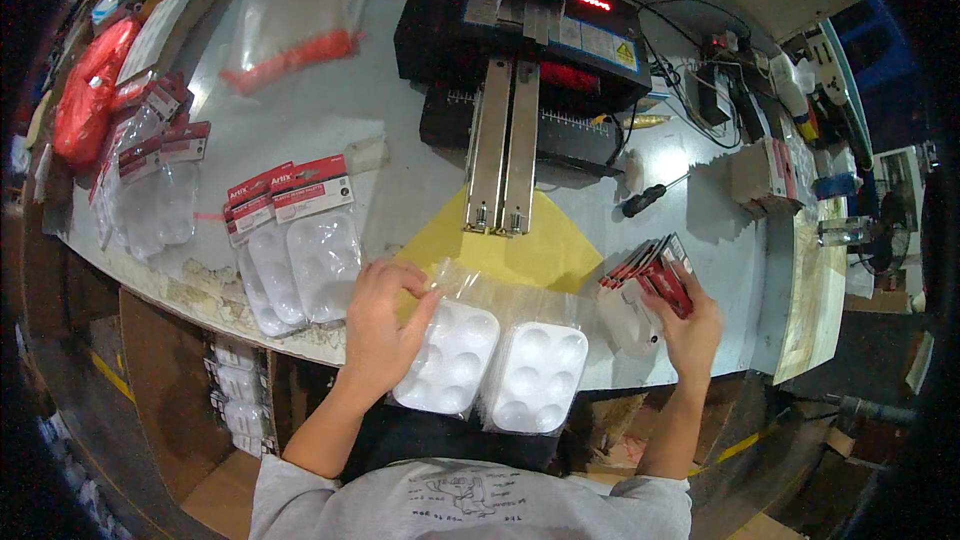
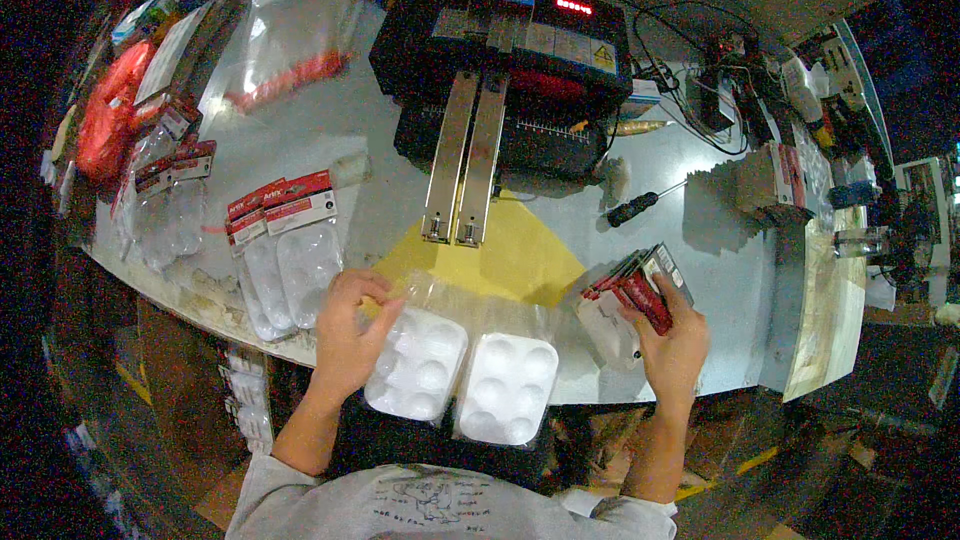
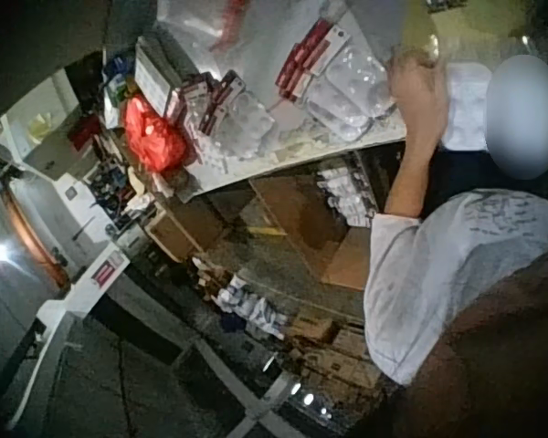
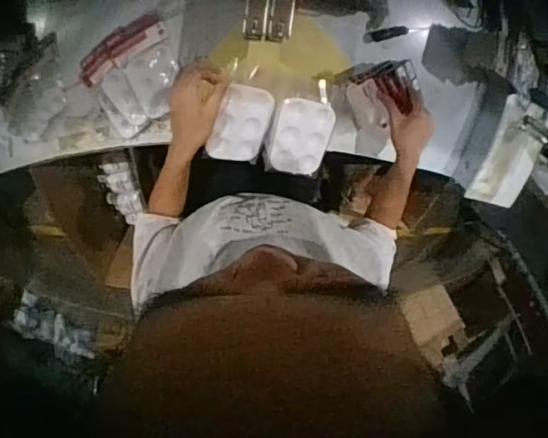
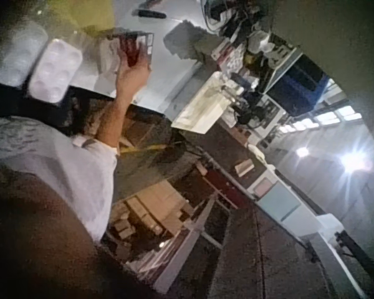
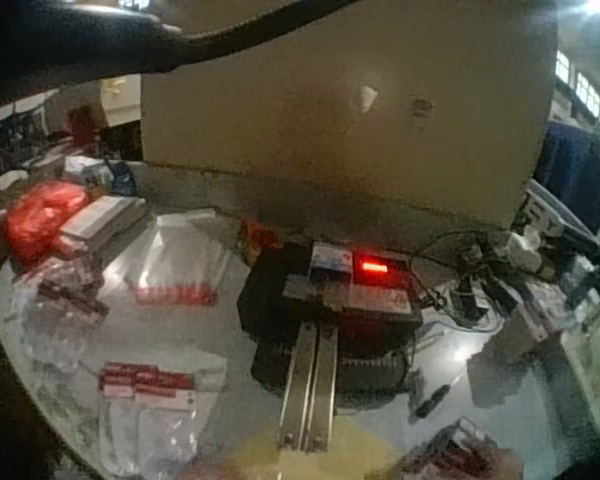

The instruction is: The person places white plastic mixing palettes into clear plastic bags, then inserts red and white header cards into the bags and seals them using a heat-sealing machine. The person repeats this process for multiple palettes, stacking the finished packages on the table.

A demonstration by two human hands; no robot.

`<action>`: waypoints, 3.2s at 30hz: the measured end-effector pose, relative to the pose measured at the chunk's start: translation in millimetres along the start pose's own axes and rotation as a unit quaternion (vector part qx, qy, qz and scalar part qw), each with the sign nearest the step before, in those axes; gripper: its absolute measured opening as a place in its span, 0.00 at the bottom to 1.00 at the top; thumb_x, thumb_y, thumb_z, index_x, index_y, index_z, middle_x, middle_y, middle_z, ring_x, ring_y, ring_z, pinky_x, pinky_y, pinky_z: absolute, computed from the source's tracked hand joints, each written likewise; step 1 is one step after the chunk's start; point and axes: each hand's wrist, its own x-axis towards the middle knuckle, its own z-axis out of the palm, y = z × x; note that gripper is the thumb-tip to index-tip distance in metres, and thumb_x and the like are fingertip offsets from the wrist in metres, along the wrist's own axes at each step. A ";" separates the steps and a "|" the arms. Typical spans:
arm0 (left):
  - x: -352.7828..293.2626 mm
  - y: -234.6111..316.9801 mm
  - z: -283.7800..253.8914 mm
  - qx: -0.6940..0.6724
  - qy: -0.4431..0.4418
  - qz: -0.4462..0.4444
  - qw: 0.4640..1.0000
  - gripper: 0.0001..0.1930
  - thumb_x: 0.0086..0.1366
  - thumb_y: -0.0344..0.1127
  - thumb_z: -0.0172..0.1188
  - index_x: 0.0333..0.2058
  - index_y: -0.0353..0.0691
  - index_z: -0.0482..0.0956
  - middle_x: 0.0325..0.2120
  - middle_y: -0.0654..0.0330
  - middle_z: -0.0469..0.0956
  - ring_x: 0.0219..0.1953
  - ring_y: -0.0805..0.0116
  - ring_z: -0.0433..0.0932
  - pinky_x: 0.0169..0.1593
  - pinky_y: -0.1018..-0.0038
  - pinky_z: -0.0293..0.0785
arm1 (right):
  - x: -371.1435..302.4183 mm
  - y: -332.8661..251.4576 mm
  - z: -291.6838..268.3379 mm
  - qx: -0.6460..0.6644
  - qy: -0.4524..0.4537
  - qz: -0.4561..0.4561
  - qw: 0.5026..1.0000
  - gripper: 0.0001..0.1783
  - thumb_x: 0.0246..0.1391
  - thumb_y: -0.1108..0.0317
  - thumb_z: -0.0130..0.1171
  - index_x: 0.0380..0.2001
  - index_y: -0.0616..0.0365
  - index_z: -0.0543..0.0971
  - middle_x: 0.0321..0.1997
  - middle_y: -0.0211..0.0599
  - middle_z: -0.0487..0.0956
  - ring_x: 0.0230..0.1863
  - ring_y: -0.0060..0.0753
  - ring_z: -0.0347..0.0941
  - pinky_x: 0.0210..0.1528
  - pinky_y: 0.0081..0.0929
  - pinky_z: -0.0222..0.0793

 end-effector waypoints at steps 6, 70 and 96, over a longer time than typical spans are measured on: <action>-18.2 34.5 -17.1 -0.349 -0.141 -0.158 0.913 0.06 0.64 0.30 0.52 0.35 0.33 0.73 0.32 0.60 0.81 0.31 0.83 0.72 0.35 0.85 0.68 | -4.5 -94.1 0.3 0.140 -0.220 -0.157 0.952 0.18 0.46 0.67 0.60 0.40 0.65 0.72 0.31 0.35 0.75 0.30 0.19 0.68 0.32 0.18 0.65; 4.9 2.2 18.1 -0.085 0.013 -0.098 0.991 0.16 0.67 0.39 0.44 0.28 0.31 0.69 0.21 0.43 0.70 0.25 0.46 0.69 0.31 0.63 0.64 | -3.6 -74.6 76.1 0.432 -0.365 0.218 0.795 0.10 0.56 0.68 0.53 0.29 0.66 0.74 0.22 0.34 0.75 0.19 0.21 0.71 0.22 0.17 0.67; 38.1 -24.9 21.5 -0.130 0.091 -0.122 0.980 0.14 0.67 0.38 0.45 0.31 0.31 0.71 0.25 0.55 0.75 0.29 0.71 0.69 0.36 0.74 0.65 | 55.3 -62.0 99.6 0.258 -0.119 -0.011 0.959 0.12 0.57 0.69 0.52 0.36 0.69 0.77 0.29 0.37 0.79 0.26 0.25 0.78 0.22 0.18 0.70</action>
